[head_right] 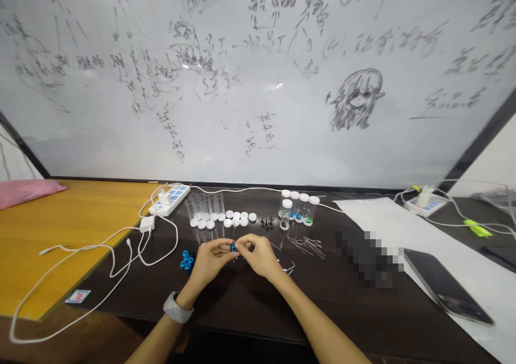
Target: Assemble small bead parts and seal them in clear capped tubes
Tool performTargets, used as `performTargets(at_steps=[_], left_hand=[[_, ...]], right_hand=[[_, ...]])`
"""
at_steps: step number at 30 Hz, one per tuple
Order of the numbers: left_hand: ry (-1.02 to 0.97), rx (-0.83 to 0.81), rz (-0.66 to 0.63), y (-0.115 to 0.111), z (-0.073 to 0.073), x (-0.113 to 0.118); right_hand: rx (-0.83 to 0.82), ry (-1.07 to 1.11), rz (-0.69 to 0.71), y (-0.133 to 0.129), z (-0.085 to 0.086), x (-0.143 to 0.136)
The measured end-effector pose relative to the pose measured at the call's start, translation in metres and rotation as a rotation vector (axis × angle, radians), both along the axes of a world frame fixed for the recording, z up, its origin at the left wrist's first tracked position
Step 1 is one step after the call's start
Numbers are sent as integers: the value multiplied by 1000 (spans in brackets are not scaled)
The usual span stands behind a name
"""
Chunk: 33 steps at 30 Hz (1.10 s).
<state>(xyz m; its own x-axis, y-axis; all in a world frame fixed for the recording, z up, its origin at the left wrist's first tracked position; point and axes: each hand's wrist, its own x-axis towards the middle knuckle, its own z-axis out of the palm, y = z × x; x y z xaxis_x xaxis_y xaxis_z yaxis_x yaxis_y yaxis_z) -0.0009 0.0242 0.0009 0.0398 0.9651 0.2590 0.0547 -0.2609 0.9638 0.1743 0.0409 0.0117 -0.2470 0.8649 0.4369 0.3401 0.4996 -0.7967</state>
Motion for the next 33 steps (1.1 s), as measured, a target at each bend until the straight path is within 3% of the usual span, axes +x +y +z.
performTargets(at_steps=[4,8,16,25,33], left_hand=[[23,18,29,0,0,0],[75,50,58,-1,3,0],[96,73,47,0,1,-2],[93,74,28,1,2,-3],[99,61,26,1,1,-4]], right_hand=[[23,9,-26,-2,1,-3],[156,-62,-51,-6,1,-5],[319,-220,-1,-11,2,-1],[204,-91,-46,-3,0,-5],[213,-146,1,-3,2,0]])
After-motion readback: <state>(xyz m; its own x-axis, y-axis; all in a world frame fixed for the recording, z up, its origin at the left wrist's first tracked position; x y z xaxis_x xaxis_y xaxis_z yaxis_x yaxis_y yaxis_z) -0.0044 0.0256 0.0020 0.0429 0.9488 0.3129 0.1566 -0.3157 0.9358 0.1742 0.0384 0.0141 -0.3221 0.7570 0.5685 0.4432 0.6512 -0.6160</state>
